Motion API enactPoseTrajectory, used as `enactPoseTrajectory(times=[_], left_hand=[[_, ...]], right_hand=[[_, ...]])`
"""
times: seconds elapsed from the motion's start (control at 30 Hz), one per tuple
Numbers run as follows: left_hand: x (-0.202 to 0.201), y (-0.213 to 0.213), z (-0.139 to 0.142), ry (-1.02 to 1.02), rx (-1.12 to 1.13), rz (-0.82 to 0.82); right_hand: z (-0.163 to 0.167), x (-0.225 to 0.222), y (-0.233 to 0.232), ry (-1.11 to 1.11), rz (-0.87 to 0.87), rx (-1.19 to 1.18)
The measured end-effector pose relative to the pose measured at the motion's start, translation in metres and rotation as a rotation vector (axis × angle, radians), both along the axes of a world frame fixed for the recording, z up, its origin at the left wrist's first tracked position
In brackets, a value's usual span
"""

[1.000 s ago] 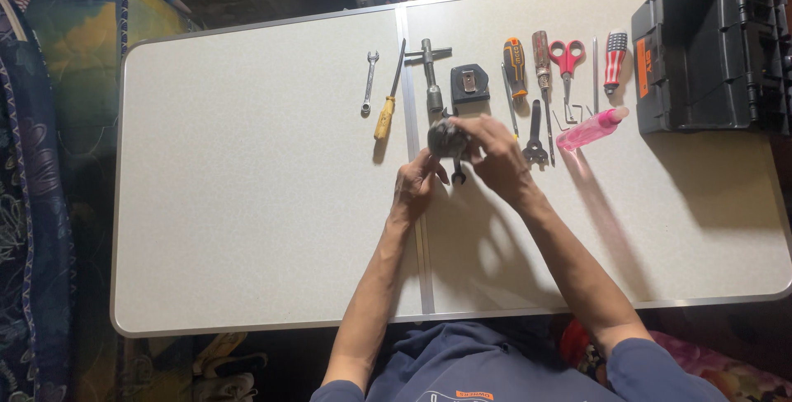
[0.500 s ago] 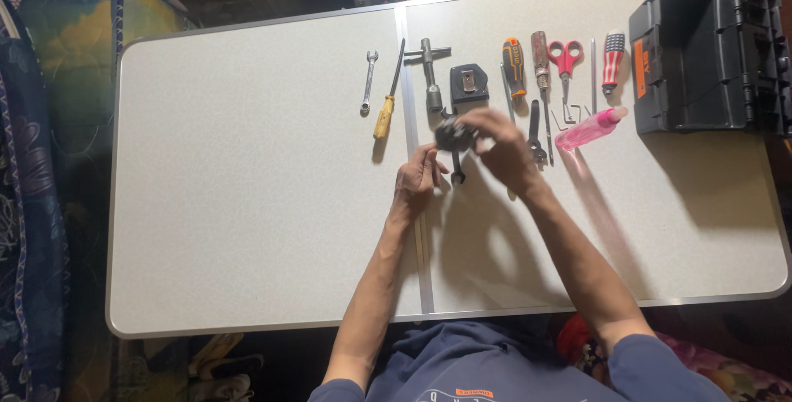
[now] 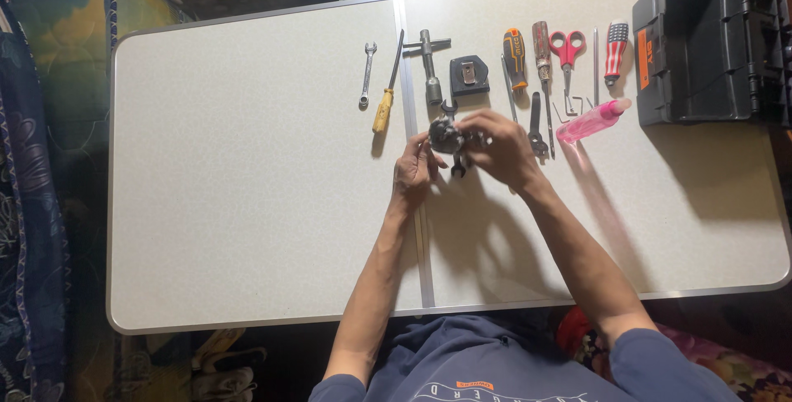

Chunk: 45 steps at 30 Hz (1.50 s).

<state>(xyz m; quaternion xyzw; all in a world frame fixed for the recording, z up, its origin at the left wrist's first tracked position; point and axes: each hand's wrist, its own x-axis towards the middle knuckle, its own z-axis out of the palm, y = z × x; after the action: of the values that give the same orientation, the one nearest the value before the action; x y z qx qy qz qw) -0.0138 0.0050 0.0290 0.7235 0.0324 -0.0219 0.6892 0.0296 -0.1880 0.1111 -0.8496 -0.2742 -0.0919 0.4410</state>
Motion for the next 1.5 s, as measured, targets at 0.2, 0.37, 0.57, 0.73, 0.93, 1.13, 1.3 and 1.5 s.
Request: enactPoseTrajectory(times=[0.2,0.37,0.57,0.73,0.93,1.13,1.3,1.5], left_hand=[[0.000,0.000,-0.003,-0.149,-0.086,-0.005],[0.000,0.001,-0.007,-0.066,-0.060,-0.018],[0.001,0.000,-0.005,-0.110,-0.052,-0.019],[0.002,0.000,-0.004,-0.122,-0.068,-0.017],[0.002,0.000,0.001,-0.008,0.003,-0.011],[0.004,-0.001,-0.003,-0.150,-0.024,0.005],[0.001,0.005,-0.003,-0.056,0.127,-0.091],[0.000,-0.001,0.006,-0.152,0.078,0.001]], right_hand=[[0.005,0.021,-0.009,-0.063,-0.240,0.066],[0.008,0.005,-0.002,-0.034,0.132,0.059],[0.012,0.033,0.000,-0.134,-0.192,-0.025],[0.012,0.025,-0.003,0.049,0.034,0.133],[0.013,0.027,0.003,0.006,0.024,-0.021],[0.023,0.022,-0.005,0.036,0.000,0.093],[0.013,0.011,0.007,0.020,0.181,0.011],[0.018,0.040,-0.008,-0.019,-0.214,0.022]])
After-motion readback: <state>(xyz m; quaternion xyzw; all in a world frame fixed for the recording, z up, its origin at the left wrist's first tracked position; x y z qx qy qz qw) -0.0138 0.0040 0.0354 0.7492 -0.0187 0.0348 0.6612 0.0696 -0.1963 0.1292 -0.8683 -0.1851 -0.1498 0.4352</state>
